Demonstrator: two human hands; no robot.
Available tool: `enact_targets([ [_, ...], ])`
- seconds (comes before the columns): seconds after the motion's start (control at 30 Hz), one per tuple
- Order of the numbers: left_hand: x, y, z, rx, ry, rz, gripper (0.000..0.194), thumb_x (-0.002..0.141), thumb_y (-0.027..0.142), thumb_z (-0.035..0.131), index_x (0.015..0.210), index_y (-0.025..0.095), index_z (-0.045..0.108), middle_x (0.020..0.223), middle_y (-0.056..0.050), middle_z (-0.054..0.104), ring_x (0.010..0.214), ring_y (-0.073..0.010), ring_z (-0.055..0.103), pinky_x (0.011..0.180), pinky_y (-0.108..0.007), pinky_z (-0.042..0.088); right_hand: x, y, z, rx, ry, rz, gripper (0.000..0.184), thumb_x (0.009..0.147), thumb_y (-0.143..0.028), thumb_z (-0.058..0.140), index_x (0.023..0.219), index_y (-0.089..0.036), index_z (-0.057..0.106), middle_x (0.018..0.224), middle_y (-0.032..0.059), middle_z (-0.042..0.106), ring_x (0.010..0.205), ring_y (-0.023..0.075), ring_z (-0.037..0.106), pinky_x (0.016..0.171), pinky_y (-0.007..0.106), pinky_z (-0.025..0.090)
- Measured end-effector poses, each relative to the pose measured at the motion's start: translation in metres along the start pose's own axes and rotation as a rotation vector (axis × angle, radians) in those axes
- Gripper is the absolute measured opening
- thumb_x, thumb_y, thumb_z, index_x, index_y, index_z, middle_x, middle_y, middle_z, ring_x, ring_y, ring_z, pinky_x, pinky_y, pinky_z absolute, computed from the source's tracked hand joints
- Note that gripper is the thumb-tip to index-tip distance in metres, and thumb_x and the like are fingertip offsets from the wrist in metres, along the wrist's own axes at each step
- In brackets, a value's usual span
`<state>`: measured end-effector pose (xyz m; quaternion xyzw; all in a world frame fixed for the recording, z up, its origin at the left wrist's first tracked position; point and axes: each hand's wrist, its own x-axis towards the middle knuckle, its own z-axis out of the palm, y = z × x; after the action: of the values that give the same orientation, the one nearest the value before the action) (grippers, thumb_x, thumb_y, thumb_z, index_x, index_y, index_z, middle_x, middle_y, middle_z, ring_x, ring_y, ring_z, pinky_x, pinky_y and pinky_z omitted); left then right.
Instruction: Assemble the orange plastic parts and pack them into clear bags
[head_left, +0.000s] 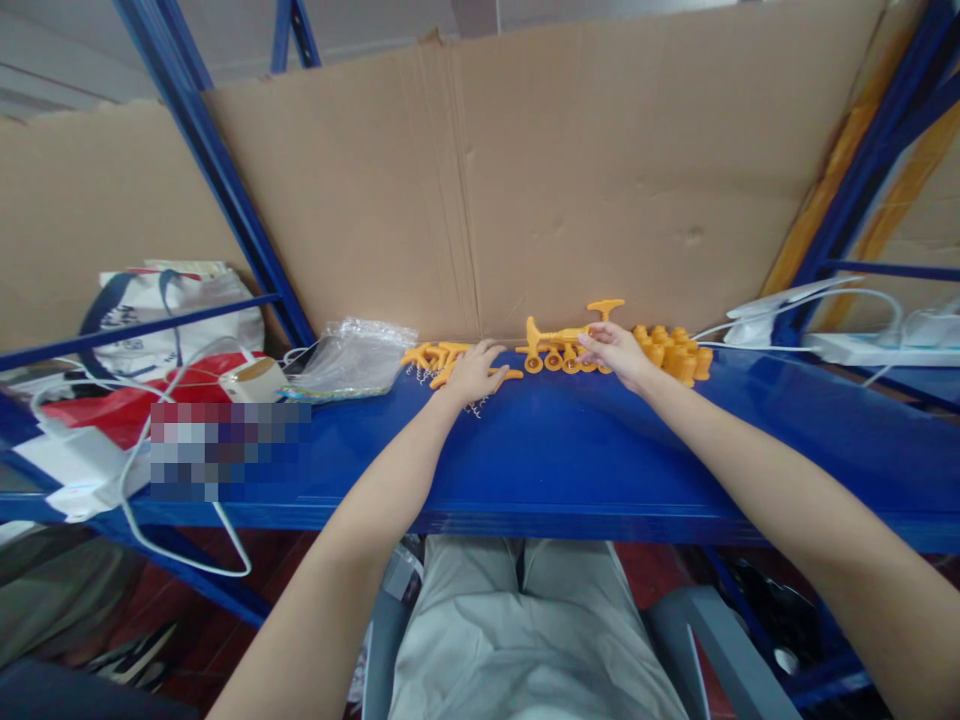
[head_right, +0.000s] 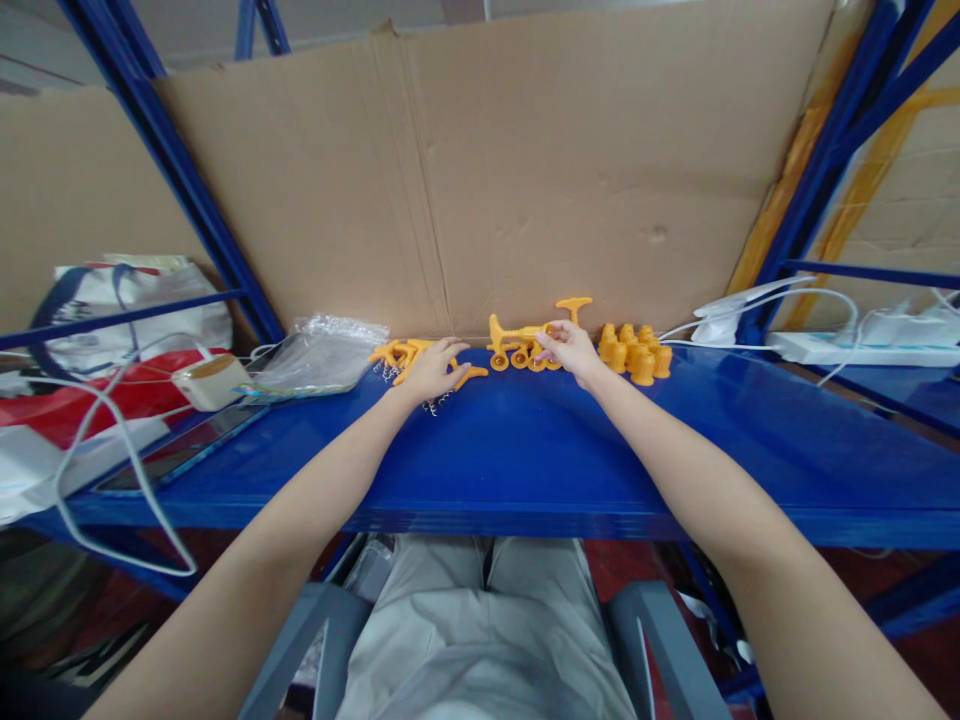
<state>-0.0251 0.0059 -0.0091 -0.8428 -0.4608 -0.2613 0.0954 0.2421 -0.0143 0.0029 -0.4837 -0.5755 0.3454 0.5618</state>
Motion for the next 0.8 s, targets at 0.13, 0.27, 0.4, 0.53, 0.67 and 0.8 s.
enact_targets([
  [0.13, 0.001, -0.011, 0.008, 0.041, -0.273, -0.041, 0.044, 0.093, 0.041, 0.051, 0.131, 0.023, 0.06, 0.148, -0.011, 0.052, 0.136, -0.0279, 0.048, 0.113, -0.043, 0.036, 0.01, 0.009, -0.003, -0.056, 0.08, -0.16, 0.033, 0.084, -0.036, 0.068, 0.11, -0.024, 0.052, 0.105, 0.0059, 0.067, 0.081, 0.0179, 0.071, 0.075, 0.032, 0.058],
  [0.27, 0.003, -0.009, 0.009, 0.027, -0.368, -0.035, 0.046, 0.092, 0.036, 0.05, 0.133, 0.017, 0.059, 0.138, -0.012, 0.061, 0.128, -0.0246, 0.056, 0.106, -0.033, 0.043, 0.01, 0.006, -0.003, -0.223, 0.086, -0.276, 0.043, 0.082, -0.038, 0.066, 0.119, -0.022, 0.052, 0.117, 0.0102, 0.065, 0.082, 0.0204, 0.07, 0.077, 0.036, 0.056],
  [0.4, 0.004, -0.002, 0.006, 0.14, -0.34, -0.046, 0.042, 0.089, 0.038, 0.051, 0.122, 0.015, 0.064, 0.121, -0.014, 0.069, 0.116, -0.0274, 0.063, 0.098, -0.035, 0.048, 0.009, -0.004, 0.004, -0.539, 0.08, -0.414, 0.042, 0.083, -0.037, 0.065, 0.119, -0.018, 0.057, 0.119, 0.0127, 0.066, 0.088, 0.0244, 0.068, 0.083, 0.041, 0.053],
  [0.53, 0.004, 0.002, 0.004, 0.197, -0.329, -0.066, 0.035, 0.088, 0.04, 0.053, 0.104, 0.014, 0.07, 0.11, -0.016, 0.071, 0.107, -0.0296, 0.066, 0.091, -0.036, 0.051, 0.012, -0.014, 0.025, -0.886, -0.002, -0.539, 0.035, 0.088, -0.031, 0.06, 0.121, -0.02, 0.058, 0.123, 0.0134, 0.066, 0.106, 0.0298, 0.065, 0.088, 0.041, 0.05],
  [0.67, 0.003, 0.002, 0.002, 0.151, -0.319, -0.097, 0.03, 0.086, 0.041, 0.056, 0.094, 0.017, 0.072, 0.101, -0.013, 0.073, 0.095, -0.0273, 0.069, 0.082, -0.032, 0.052, 0.015, -0.024, 0.058, -1.185, -0.061, -0.495, 0.033, 0.094, -0.031, 0.053, 0.125, -0.021, 0.056, 0.126, 0.014, 0.065, 0.105, 0.0319, 0.066, 0.082, 0.04, 0.049],
  [0.8, 0.002, 0.0, 0.0, 0.094, -0.314, -0.094, 0.03, 0.086, 0.042, 0.056, 0.094, 0.017, 0.072, 0.101, -0.012, 0.074, 0.091, -0.0254, 0.069, 0.077, -0.03, 0.052, 0.019, -0.024, 0.089, -1.357, -0.114, -0.5, 0.033, 0.095, -0.027, 0.052, 0.125, -0.016, 0.056, 0.119, 0.0184, 0.067, 0.106, 0.0321, 0.066, 0.088, 0.041, 0.046],
])
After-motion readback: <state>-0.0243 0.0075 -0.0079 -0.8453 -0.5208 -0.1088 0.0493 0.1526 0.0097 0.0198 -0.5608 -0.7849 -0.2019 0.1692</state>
